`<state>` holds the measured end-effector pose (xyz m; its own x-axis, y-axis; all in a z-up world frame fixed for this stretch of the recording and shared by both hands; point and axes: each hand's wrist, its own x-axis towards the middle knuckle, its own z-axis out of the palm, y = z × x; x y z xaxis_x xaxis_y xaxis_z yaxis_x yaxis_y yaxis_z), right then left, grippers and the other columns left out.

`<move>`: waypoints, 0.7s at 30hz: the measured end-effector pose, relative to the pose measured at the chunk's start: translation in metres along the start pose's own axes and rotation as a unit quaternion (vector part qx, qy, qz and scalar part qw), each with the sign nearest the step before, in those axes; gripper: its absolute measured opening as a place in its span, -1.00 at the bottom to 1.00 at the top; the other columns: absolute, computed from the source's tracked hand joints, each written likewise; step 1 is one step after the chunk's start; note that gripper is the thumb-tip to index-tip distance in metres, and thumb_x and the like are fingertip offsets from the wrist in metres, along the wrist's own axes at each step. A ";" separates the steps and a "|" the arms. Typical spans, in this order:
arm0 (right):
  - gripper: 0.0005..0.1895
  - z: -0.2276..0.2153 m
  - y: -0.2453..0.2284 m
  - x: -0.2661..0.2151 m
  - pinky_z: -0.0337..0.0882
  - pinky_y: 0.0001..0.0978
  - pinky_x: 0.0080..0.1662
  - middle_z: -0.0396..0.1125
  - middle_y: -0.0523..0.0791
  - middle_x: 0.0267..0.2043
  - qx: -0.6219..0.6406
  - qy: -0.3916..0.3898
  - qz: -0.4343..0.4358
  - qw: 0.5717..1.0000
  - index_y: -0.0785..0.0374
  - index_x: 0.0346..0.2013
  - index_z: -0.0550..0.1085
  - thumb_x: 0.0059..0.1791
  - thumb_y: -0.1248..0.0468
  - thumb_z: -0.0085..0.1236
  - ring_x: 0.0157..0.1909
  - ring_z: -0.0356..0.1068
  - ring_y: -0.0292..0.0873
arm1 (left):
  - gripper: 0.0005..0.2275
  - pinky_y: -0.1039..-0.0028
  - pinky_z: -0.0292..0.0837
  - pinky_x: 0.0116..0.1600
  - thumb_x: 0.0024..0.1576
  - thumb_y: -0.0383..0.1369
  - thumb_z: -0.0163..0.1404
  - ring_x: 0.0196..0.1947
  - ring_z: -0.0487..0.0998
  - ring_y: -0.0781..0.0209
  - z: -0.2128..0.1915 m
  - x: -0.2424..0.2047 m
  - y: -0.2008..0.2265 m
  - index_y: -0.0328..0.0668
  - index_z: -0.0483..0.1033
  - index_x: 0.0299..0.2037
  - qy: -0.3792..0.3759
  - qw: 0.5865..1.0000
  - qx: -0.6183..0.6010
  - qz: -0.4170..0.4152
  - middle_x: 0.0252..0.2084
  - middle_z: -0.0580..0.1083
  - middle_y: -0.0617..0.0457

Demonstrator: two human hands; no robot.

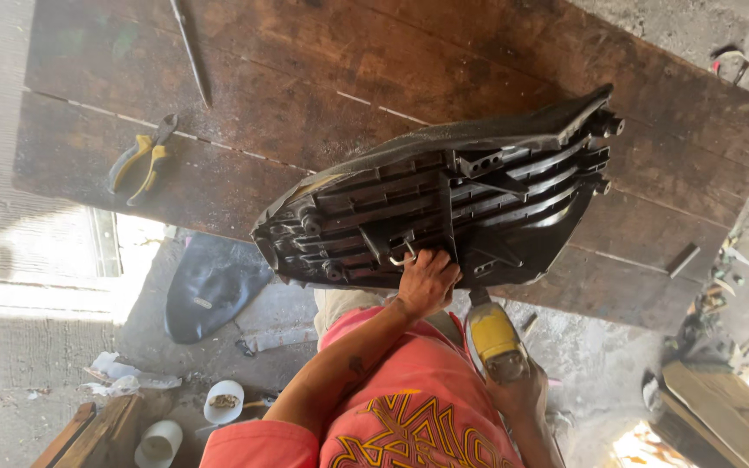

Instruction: The person stretches and secures a black fabric cover over a motorcycle seat using a pneumatic staple gun. They repeatedly pull the fabric taut and staple it to the underside of the seat, working around the edges and contours.

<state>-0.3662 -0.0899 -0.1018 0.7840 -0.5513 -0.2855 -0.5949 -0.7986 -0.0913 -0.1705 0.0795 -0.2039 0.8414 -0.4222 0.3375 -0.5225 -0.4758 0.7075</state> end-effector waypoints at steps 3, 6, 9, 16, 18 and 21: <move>-0.68 -0.016 -0.032 -0.001 0.47 0.03 -0.30 0.45 0.10 -0.44 0.021 0.022 -0.052 0.998 0.26 -0.41 0.54 -0.23 0.08 0.34 -0.39 0.47 0.22 | -0.86 0.00 0.23 -0.06 0.05 -0.25 0.20 -0.03 0.29 0.06 0.003 -0.004 -0.003 0.01 0.53 -0.29 -0.014 1.000 -0.011 -0.006 -0.11 0.36 0.11; -0.71 -0.030 -0.057 0.001 0.47 0.00 -0.34 0.45 0.08 -0.48 0.041 0.029 -0.056 0.997 0.26 -0.39 0.52 -0.11 0.08 0.29 -0.40 0.48 0.20 | -0.86 0.01 0.23 -0.08 0.03 -0.27 0.21 -0.04 0.29 0.06 0.007 -0.005 -0.004 0.01 0.54 -0.28 -0.031 0.999 -0.022 -0.010 -0.10 0.36 0.12; -0.75 -0.039 -0.079 0.005 0.47 0.01 -0.31 0.45 0.08 -0.43 0.020 0.054 -0.116 0.992 0.25 -0.40 0.52 -0.05 0.11 0.24 -0.38 0.48 0.21 | -0.84 0.03 0.23 -0.07 0.01 -0.29 0.23 0.00 0.30 0.05 0.009 -0.009 -0.006 -0.02 0.54 -0.27 -0.027 0.999 -0.030 -0.011 -0.09 0.36 0.11; -0.70 -0.043 -0.105 0.012 0.47 0.09 -0.29 0.45 0.14 -0.44 -0.046 0.021 -0.024 0.998 0.22 -0.26 0.56 -0.04 0.03 0.22 -0.35 0.47 0.28 | -0.73 0.08 0.30 0.03 -0.13 -0.38 0.23 0.03 0.31 -0.03 0.010 -0.012 -0.007 -0.03 0.56 -0.21 -0.043 0.997 -0.066 0.000 -0.07 0.34 0.01; -0.69 -0.043 -0.103 0.015 0.47 0.10 -0.30 0.46 0.14 -0.41 -0.046 0.025 -0.052 0.997 0.21 -0.22 0.56 -0.05 0.04 0.20 -0.35 0.47 0.29 | -0.74 0.07 0.27 -0.01 -0.16 -0.40 0.23 0.02 0.32 0.00 0.008 -0.013 -0.008 -0.01 0.57 -0.24 -0.042 0.998 -0.045 0.001 -0.10 0.34 0.04; -0.68 -0.042 -0.094 0.014 0.47 0.06 -0.30 0.47 0.13 -0.41 -0.021 0.026 -0.056 0.998 0.27 -0.24 0.54 -0.04 0.06 0.22 -0.36 0.48 0.26 | -0.77 0.05 0.24 -0.04 -0.16 -0.40 0.22 0.01 0.33 0.03 0.006 -0.012 -0.008 0.00 0.57 -0.28 -0.052 0.998 -0.036 0.001 -0.13 0.34 0.07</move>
<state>-0.2921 -0.0322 -0.0571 0.8537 -0.4694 -0.2255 -0.4961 -0.8647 -0.0785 -0.1777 0.0841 -0.2174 0.8198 -0.5023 0.2750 -0.5093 -0.4199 0.7512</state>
